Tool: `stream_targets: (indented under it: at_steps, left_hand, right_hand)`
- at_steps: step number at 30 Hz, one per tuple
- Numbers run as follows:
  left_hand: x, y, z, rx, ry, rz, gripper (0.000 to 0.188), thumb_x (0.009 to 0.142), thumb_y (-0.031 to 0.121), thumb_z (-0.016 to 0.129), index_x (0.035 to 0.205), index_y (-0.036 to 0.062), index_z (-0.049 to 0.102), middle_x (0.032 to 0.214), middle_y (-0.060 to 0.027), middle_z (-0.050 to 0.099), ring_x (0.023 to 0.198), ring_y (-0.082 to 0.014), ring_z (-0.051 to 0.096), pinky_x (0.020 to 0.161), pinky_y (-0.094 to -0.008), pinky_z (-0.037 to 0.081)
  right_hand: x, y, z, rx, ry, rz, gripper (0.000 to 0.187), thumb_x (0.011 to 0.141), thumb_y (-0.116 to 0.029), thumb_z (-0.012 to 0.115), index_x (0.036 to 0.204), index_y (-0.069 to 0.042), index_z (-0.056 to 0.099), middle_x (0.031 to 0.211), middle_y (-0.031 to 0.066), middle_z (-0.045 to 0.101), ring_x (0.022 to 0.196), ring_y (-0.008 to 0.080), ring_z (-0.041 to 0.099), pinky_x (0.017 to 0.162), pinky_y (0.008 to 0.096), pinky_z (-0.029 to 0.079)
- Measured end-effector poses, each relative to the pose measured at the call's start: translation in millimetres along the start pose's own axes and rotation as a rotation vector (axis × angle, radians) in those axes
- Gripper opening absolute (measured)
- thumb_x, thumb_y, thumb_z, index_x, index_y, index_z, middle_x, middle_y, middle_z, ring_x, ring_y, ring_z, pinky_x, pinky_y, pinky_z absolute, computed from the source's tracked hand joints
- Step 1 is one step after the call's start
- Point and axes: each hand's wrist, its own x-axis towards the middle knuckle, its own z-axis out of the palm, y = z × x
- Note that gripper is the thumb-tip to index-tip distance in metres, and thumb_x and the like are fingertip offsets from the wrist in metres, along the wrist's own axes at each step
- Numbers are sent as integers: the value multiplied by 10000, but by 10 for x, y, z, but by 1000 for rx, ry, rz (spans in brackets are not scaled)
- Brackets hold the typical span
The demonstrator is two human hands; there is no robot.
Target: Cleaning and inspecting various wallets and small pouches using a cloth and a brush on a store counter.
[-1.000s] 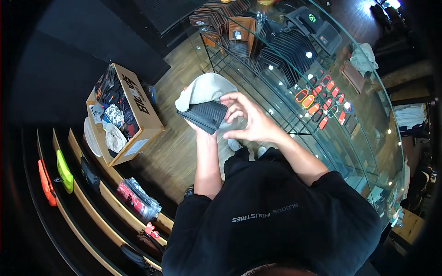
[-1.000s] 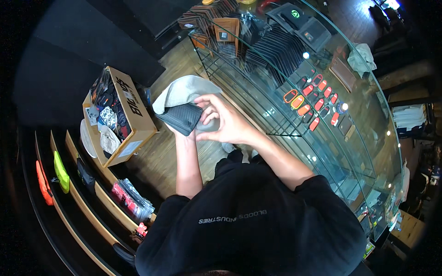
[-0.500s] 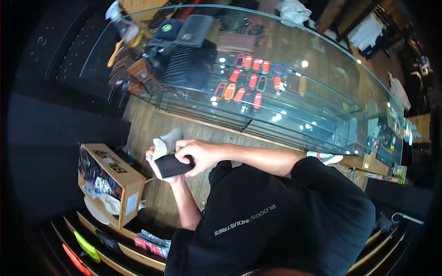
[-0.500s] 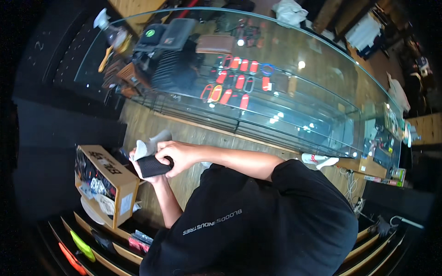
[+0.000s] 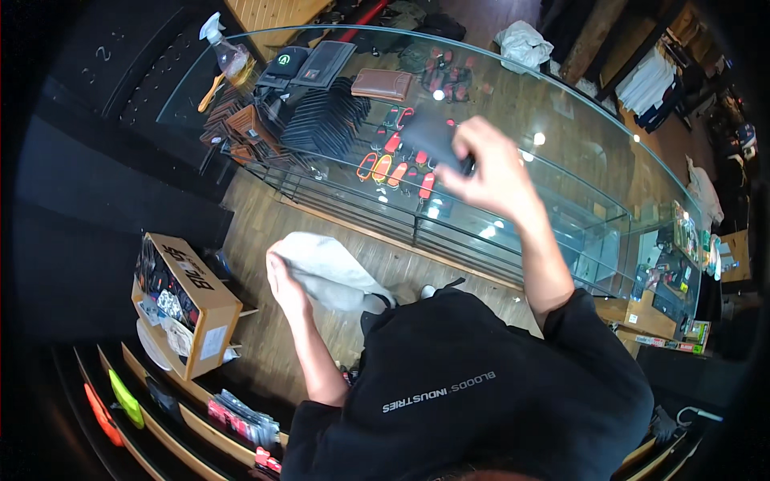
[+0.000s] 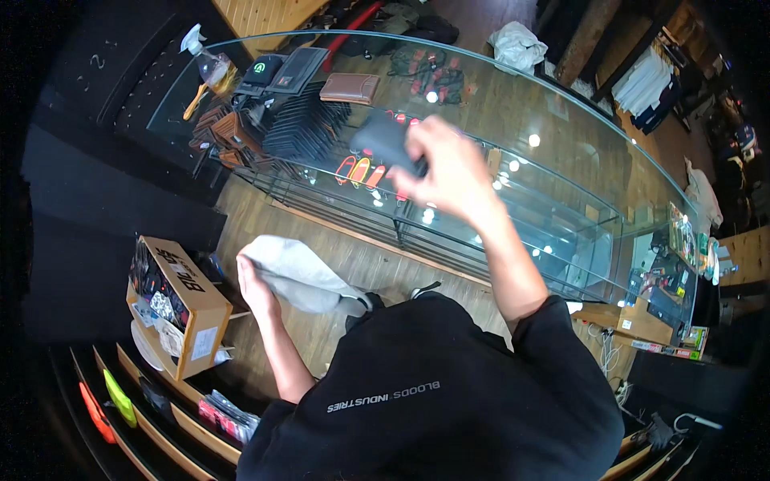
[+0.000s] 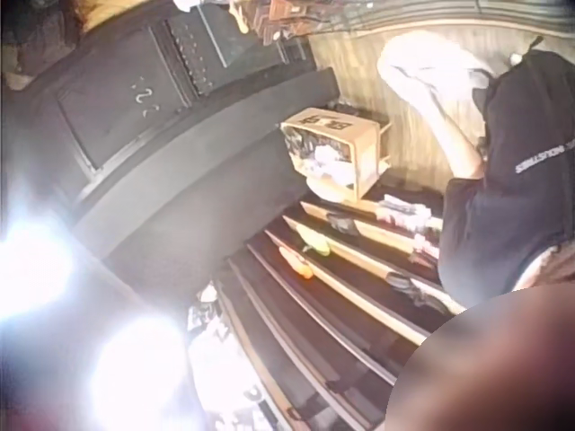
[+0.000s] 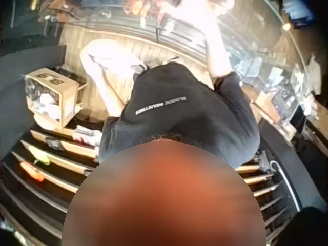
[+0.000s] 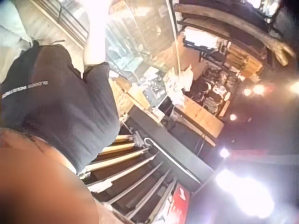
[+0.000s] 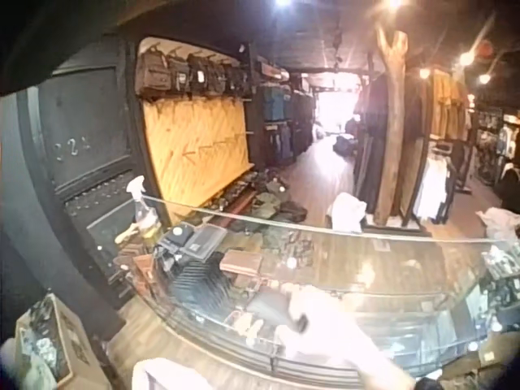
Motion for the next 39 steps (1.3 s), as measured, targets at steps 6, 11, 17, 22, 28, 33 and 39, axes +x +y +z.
stream_targets:
  at_steps: [6,11,17,22,28,33,39]
  left_hand:
    - [207,-296,-316,830,-185,-226,631,1022,513,347,1197,-44,584,1031,-170,672,993,-294,647,903,-462,477]
    - [201,-544,-777,-401,-204,-552,614,1008,522,395,1231,-31,544,1157,-160,657,1050,-270,647,912,-441,521]
    - [249,-44,-1148,-1153,-315,-229,534,1040,408,384,1362,-11,467,1325,-150,580,1222,-285,558,1049,-428,431]
    - [285,233,-1578,-688,-100,-119,596,1035,458,386,1372,-28,455,1321,-146,573,1210,-245,560,1043,-384,423]
    - [305,583,-1817,-903,-264,-200,677,1035,490,331,1428,-59,373,1432,-197,470,1296,-315,493,1098,-422,376]
    - [416,766,-1734,-1309,-377,31,636,1036,466,295,1460,-5,352,1448,-195,454,1303,-382,470,1104,-503,361]
    - [529,1079,-1533,-1238,-270,228,624,1038,524,251,1400,44,417,1336,-112,548,1224,-257,538,1053,-403,418]
  right_hand:
    - [356,510,16,-358,-145,337,407,640,-277,822,836,-55,542,887,130,605,875,334,618,784,440,496]
    - [828,530,260,-281,-152,139,519,662,-321,837,1043,-88,572,1135,146,580,1136,331,534,953,455,458]
    - [1662,769,899,-190,-327,-118,614,645,-264,803,1161,-46,553,1075,165,642,1003,330,624,907,417,493]
    - [1867,506,768,-109,-203,-45,476,564,-194,794,1000,-76,646,987,123,639,916,254,649,818,352,514]
    - [1700,-564,545,489,-223,-283,386,735,-190,768,1030,-64,553,1043,44,577,926,163,587,845,316,469]
    - [1224,-1876,1495,1278,-197,-383,470,787,-309,797,1001,-84,444,1115,117,544,872,181,587,741,339,516]
    - [418,-3131,2535,709,-11,-594,556,880,-527,641,1116,-62,447,1209,227,357,1034,373,493,844,456,441]
